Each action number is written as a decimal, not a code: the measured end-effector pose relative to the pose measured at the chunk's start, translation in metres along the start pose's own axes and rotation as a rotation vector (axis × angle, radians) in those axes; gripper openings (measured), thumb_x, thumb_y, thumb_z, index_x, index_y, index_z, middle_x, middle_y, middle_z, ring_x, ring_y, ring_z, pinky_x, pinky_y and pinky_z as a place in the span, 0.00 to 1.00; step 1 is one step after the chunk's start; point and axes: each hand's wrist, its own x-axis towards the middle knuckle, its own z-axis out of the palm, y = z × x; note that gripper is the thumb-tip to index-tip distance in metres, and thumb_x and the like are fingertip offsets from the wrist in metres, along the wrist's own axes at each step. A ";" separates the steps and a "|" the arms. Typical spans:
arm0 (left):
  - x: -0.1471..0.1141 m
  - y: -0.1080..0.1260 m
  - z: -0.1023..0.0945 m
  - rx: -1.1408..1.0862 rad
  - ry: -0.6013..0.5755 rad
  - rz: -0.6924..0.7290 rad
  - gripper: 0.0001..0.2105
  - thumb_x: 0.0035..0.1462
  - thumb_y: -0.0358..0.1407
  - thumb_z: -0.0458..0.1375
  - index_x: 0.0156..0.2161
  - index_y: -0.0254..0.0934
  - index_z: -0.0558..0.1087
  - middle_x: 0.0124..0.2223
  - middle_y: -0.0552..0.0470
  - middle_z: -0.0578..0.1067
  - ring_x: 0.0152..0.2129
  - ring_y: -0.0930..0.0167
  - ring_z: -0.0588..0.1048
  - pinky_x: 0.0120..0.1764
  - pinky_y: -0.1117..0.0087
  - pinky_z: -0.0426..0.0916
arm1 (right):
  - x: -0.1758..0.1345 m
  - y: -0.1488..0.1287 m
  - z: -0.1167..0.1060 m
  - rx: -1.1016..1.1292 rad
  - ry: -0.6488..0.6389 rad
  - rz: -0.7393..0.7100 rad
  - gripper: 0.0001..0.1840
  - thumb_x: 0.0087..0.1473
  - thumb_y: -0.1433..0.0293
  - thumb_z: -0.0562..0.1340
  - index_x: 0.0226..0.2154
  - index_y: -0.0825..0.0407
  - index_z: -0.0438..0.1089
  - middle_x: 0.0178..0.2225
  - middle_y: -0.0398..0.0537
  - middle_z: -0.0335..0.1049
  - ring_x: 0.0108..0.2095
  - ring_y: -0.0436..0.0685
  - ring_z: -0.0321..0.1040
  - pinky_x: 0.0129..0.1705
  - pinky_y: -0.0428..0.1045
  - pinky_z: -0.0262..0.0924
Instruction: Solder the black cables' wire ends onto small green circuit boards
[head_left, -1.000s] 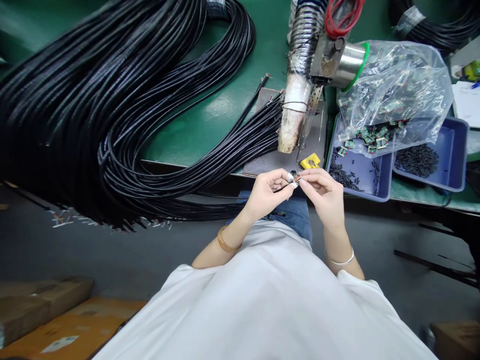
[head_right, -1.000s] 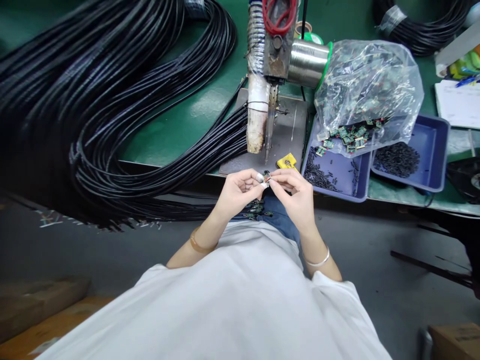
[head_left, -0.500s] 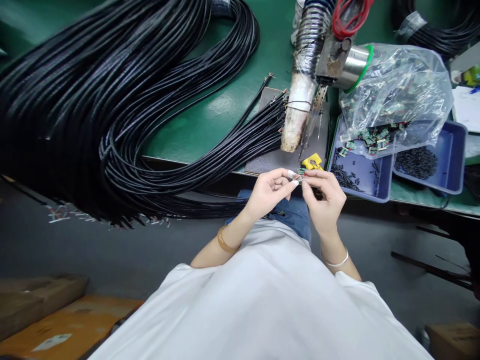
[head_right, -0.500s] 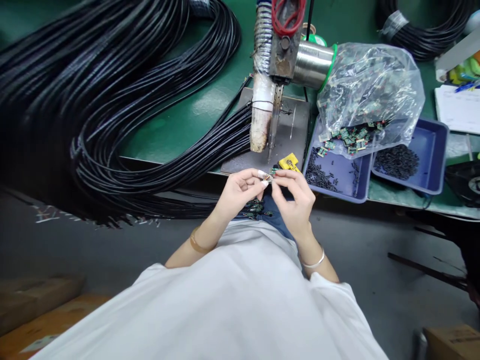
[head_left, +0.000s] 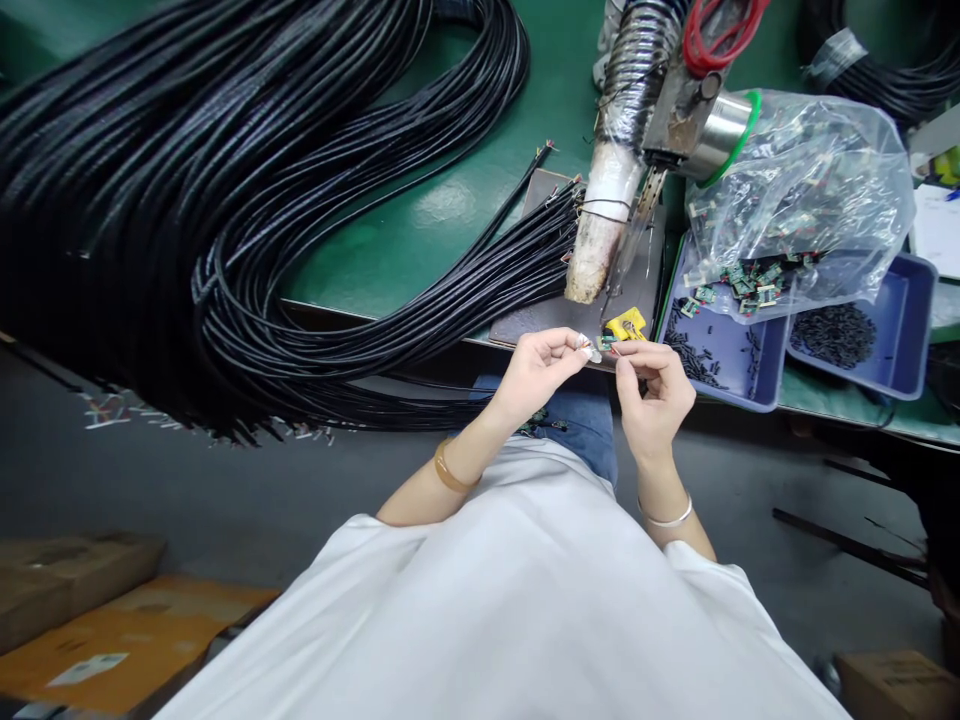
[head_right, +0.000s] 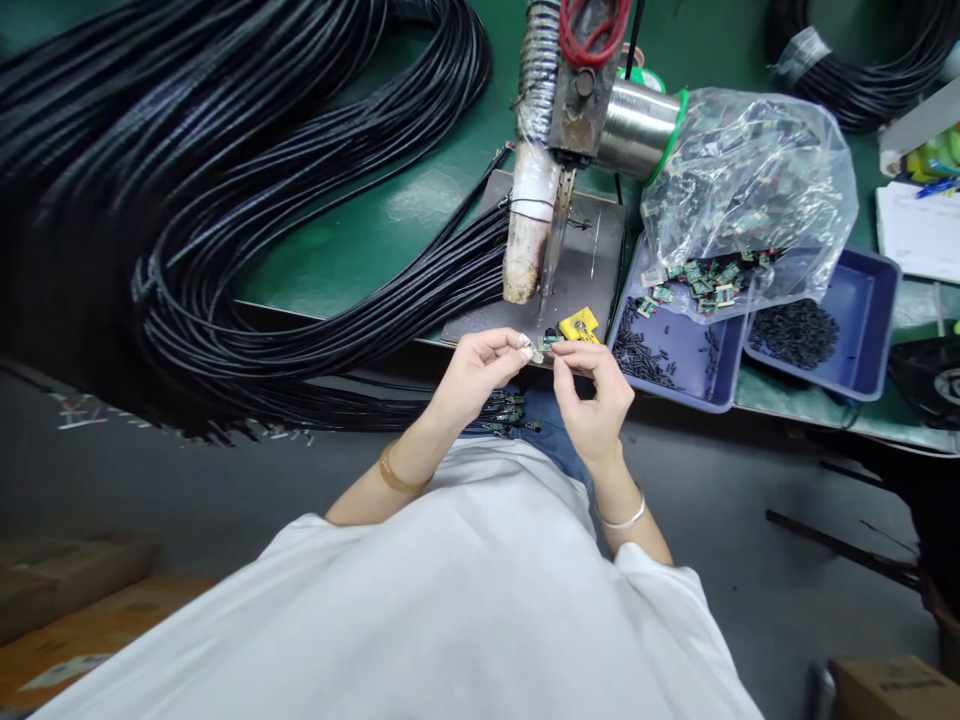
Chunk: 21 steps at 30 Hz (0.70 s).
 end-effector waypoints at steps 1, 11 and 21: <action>0.001 0.001 0.000 -0.003 0.001 0.001 0.13 0.51 0.42 0.69 0.30 0.33 0.75 0.23 0.57 0.71 0.19 0.81 0.62 0.24 0.77 0.58 | 0.002 0.001 -0.001 -0.008 -0.014 -0.002 0.02 0.59 0.72 0.64 0.35 0.48 0.71 0.39 0.47 0.77 0.40 0.56 0.77 0.41 0.53 0.74; 0.013 0.005 0.001 0.008 0.013 0.039 0.14 0.49 0.42 0.70 0.27 0.32 0.75 0.21 0.58 0.69 0.17 0.82 0.59 0.24 0.77 0.58 | 0.015 0.008 -0.002 -0.138 -0.062 -0.239 0.09 0.54 0.77 0.65 0.33 0.47 0.70 0.41 0.46 0.79 0.41 0.56 0.77 0.44 0.55 0.73; 0.019 0.005 0.002 0.011 0.053 0.050 0.14 0.48 0.42 0.70 0.27 0.32 0.76 0.19 0.60 0.64 0.16 0.82 0.55 0.21 0.77 0.53 | 0.027 0.007 0.002 -0.136 -0.060 -0.207 0.07 0.56 0.75 0.65 0.31 0.46 0.70 0.38 0.44 0.78 0.40 0.55 0.76 0.45 0.56 0.74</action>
